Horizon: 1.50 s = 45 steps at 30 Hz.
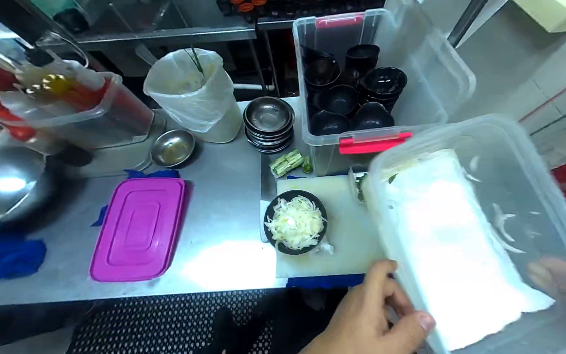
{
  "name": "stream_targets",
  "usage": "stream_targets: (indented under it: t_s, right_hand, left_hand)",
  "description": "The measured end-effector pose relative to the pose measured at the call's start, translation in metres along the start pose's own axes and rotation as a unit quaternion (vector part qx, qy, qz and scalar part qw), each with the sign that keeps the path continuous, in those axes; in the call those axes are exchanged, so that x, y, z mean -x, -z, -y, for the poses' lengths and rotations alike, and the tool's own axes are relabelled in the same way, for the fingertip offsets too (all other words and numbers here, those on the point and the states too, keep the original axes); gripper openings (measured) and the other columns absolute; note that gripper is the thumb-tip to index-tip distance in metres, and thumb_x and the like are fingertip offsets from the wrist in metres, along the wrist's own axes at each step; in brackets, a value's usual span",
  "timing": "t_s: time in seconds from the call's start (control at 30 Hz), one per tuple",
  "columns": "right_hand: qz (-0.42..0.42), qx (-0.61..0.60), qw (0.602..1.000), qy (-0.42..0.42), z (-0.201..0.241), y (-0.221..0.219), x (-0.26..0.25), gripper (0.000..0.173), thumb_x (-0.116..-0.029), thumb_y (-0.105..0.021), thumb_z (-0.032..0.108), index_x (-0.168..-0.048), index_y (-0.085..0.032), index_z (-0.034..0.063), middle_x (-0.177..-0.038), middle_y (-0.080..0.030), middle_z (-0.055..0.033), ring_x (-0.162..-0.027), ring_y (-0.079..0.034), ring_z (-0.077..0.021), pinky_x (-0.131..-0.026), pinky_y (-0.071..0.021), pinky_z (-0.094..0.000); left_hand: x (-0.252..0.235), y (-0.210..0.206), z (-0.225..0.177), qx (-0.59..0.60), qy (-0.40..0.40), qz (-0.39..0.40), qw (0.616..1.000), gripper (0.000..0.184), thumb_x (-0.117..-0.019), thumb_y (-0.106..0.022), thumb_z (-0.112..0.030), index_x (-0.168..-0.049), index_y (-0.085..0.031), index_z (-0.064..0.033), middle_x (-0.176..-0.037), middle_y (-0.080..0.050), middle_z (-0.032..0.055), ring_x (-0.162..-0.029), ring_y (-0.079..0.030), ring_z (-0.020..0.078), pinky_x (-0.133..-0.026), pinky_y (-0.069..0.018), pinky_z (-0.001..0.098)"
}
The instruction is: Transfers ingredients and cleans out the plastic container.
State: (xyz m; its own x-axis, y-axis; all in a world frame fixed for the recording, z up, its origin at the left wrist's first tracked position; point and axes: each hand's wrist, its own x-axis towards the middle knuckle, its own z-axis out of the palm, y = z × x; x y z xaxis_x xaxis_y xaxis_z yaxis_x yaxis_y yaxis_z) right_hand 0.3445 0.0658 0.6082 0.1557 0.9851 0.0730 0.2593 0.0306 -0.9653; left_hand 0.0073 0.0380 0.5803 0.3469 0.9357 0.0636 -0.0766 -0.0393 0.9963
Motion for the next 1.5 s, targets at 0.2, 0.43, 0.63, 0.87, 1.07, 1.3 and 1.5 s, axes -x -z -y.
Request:
stream_targets:
  t_s: [0.2,0.43,0.63,0.87,1.07,1.3,1.5]
  right_hand:
    - [0.044,-0.002,0.997,0.064,-0.007,-0.037,-0.016,0.018,-0.0982,-0.058,0.004,-0.115,-0.062,0.0091,-0.093,-0.069,0.0120,-0.078,-0.067,0.0009,-0.069,-0.0597,-0.0189]
    - [0.106,-0.080,0.987,0.093,-0.004,-0.076,-0.009,0.022,-0.0956,-0.060,0.001,-0.116,-0.060,0.0080,-0.107,-0.071,0.0090,-0.088,-0.068,-0.0001,-0.076,-0.0605,-0.0199]
    - [0.212,-0.093,0.972,0.041,-0.019,-0.073,-0.025,0.026,-0.0902,-0.062,-0.005,-0.114,-0.058,0.0038,-0.110,-0.070,0.0025,-0.094,-0.070,-0.0051,-0.086,-0.0614,-0.0263]
    - [0.139,0.061,0.963,0.225,-0.020,-0.068,-0.034,0.036,-0.1013,-0.059,0.022,-0.134,-0.058,0.0074,-0.145,-0.057,-0.0169,-0.137,-0.053,-0.0236,-0.111,-0.0472,-0.0425]
    - [0.221,-0.044,0.965,0.131,0.001,-0.099,0.000,0.058,-0.0977,-0.064,0.029,-0.149,-0.049,0.0058,-0.159,-0.042,-0.0168,-0.147,-0.042,-0.0290,-0.118,-0.0426,-0.0488]
    - [0.138,-0.062,0.987,-0.050,-0.012,-0.140,0.012,0.076,-0.0930,-0.066,0.026,-0.160,-0.033,0.0122,-0.163,-0.036,-0.0125,-0.147,-0.040,-0.0255,-0.116,-0.0418,-0.0484]
    - [0.080,-0.174,0.975,-0.110,0.009,-0.120,0.053,0.073,-0.0900,-0.065,0.017,-0.157,-0.038,0.0171,-0.155,-0.046,-0.0097,-0.138,-0.050,-0.0246,-0.105,-0.0496,-0.0487]
  left_hand:
    - [0.025,-0.007,-0.016,-0.083,0.074,-0.197,0.974,0.059,-0.0948,-0.072,-0.021,-0.135,-0.036,0.0029,-0.104,-0.073,0.0056,-0.090,-0.073,0.0147,-0.078,-0.0640,0.0363]
    - [0.043,-0.013,-0.015,-0.096,0.066,-0.342,0.933,0.097,-0.0847,-0.072,-0.001,-0.157,-0.008,0.0065,-0.148,-0.047,0.0210,-0.128,-0.059,0.0189,-0.102,-0.0565,0.0358]
    - [0.049,-0.025,-0.003,-0.012,-0.007,-0.374,0.927,0.102,-0.0742,-0.061,0.013,-0.158,-0.002,0.0077,-0.159,-0.034,0.0192,-0.137,-0.051,0.0174,-0.108,-0.0514,0.0352]
    - [0.070,-0.051,0.016,-0.057,-0.025,-0.379,0.923,0.094,-0.0789,-0.066,0.001,-0.155,-0.012,0.0139,-0.156,-0.035,0.0230,-0.140,-0.045,0.0163,-0.115,-0.0428,0.0342]
    - [0.079,-0.072,0.013,-0.051,-0.029,-0.349,0.935,0.088,-0.0802,-0.060,0.004,-0.155,-0.015,0.0133,-0.160,-0.028,0.0247,-0.146,-0.037,0.0161,-0.119,-0.0365,0.0339]
    - [0.112,-0.101,0.010,-0.129,-0.050,-0.325,0.936,0.084,-0.0790,-0.065,-0.009,-0.152,-0.030,0.0128,-0.160,-0.028,0.0285,-0.148,-0.034,0.0213,-0.121,-0.0323,0.0366]
    - [0.165,-0.147,0.015,-0.131,-0.064,-0.286,0.947,0.088,-0.0773,-0.066,-0.009,-0.152,-0.027,0.0144,-0.161,-0.024,0.0303,-0.150,-0.031,0.0265,-0.123,-0.0304,0.0405]
